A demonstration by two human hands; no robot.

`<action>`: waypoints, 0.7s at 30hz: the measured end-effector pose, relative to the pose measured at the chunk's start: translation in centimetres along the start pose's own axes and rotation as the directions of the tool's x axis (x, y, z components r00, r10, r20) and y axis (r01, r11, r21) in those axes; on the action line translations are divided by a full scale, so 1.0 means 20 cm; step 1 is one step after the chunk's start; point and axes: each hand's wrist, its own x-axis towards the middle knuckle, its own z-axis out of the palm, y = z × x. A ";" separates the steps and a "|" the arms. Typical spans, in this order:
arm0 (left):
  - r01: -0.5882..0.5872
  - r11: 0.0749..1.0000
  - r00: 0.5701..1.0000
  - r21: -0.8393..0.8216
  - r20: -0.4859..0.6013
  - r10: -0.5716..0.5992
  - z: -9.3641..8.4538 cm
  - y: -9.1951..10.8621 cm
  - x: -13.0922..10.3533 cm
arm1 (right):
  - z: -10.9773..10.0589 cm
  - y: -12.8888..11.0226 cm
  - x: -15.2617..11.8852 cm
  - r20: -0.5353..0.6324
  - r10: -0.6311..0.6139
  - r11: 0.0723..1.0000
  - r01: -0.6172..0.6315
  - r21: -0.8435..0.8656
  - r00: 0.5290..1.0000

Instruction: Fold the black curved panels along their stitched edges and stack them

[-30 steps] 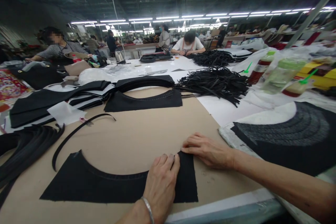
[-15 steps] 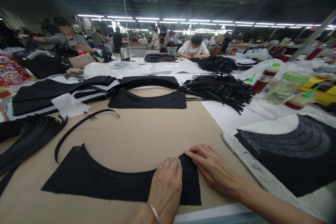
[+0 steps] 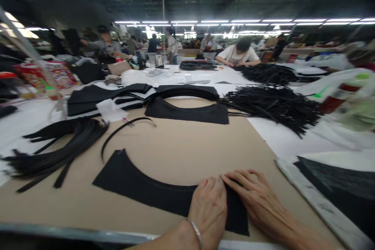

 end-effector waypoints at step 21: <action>0.206 0.978 0.972 0.015 -0.120 -0.203 -0.21 -0.39 -0.52 | 0.10 0.07 -0.06 -0.071 -0.156 0.964 0.137 -0.227 0.985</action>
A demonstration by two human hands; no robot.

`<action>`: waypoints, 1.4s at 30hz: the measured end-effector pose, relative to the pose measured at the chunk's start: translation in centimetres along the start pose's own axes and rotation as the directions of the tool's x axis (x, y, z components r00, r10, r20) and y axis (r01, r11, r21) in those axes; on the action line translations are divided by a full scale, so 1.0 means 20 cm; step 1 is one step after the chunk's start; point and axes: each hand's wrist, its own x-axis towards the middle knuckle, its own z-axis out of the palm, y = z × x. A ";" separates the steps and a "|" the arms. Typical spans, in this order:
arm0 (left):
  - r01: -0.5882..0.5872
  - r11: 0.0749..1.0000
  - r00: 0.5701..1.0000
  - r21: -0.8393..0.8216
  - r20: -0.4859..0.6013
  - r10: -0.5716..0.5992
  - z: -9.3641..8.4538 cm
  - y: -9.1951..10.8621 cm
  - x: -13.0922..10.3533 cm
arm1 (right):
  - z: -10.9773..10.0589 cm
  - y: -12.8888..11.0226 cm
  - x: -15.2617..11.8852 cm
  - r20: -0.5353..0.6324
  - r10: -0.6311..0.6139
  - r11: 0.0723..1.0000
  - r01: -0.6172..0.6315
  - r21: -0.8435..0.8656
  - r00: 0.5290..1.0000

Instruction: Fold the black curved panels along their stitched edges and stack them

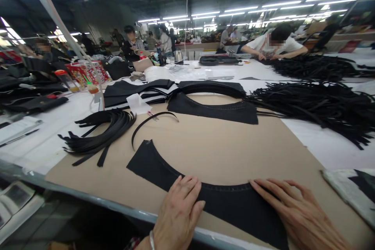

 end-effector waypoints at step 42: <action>0.356 0.690 0.887 -0.630 0.460 -0.037 0.17 0.43 0.62 | -0.22 -0.01 0.18 0.488 0.516 0.473 -0.709 0.523 0.704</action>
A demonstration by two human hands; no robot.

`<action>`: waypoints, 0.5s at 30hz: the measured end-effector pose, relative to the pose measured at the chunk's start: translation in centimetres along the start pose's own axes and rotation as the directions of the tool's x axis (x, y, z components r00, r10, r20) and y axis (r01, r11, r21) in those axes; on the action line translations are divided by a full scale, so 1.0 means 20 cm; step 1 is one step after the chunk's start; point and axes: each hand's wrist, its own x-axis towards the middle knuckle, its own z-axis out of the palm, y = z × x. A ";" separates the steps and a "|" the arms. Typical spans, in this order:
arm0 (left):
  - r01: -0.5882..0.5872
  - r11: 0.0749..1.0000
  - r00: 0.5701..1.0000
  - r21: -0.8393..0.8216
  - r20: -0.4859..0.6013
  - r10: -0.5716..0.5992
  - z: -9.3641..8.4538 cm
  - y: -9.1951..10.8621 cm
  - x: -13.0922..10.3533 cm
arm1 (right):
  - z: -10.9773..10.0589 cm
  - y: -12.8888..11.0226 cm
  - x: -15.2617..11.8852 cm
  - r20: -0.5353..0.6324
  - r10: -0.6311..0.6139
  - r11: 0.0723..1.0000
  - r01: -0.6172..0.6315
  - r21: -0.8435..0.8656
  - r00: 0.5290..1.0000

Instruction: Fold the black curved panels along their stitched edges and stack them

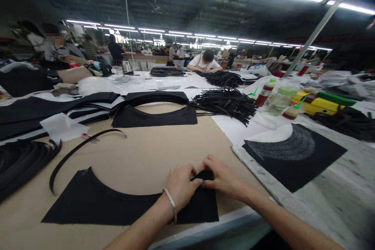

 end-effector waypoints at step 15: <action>0.078 0.794 0.971 -0.603 0.228 0.078 -0.12 0.03 -0.06 | -0.02 -0.14 -0.17 0.120 0.183 0.559 -0.204 0.804 0.976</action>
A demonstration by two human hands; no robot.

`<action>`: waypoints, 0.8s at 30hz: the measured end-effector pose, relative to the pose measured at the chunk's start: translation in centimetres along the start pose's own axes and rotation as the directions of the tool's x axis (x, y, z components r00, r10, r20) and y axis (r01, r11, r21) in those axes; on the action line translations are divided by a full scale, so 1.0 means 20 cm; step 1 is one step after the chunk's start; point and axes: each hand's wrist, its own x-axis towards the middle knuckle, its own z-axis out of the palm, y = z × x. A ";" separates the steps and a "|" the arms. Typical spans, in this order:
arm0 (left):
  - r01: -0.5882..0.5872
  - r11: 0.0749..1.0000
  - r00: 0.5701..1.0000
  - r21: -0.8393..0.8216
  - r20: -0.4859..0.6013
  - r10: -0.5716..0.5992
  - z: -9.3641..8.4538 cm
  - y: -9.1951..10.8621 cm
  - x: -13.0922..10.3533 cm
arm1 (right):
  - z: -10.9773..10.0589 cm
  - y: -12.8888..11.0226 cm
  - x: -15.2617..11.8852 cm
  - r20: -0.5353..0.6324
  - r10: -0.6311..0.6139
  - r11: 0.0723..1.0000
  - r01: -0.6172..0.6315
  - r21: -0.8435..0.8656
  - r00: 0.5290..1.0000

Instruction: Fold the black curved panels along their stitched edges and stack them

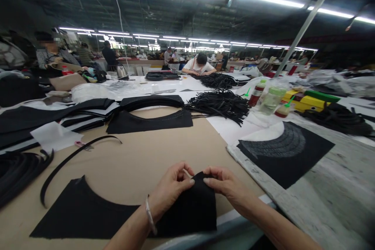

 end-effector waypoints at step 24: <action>-0.367 0.157 0.646 0.917 0.130 0.752 0.16 -0.01 -0.09 | 0.11 -0.04 -0.08 -0.092 0.017 1.000 -0.015 0.020 0.996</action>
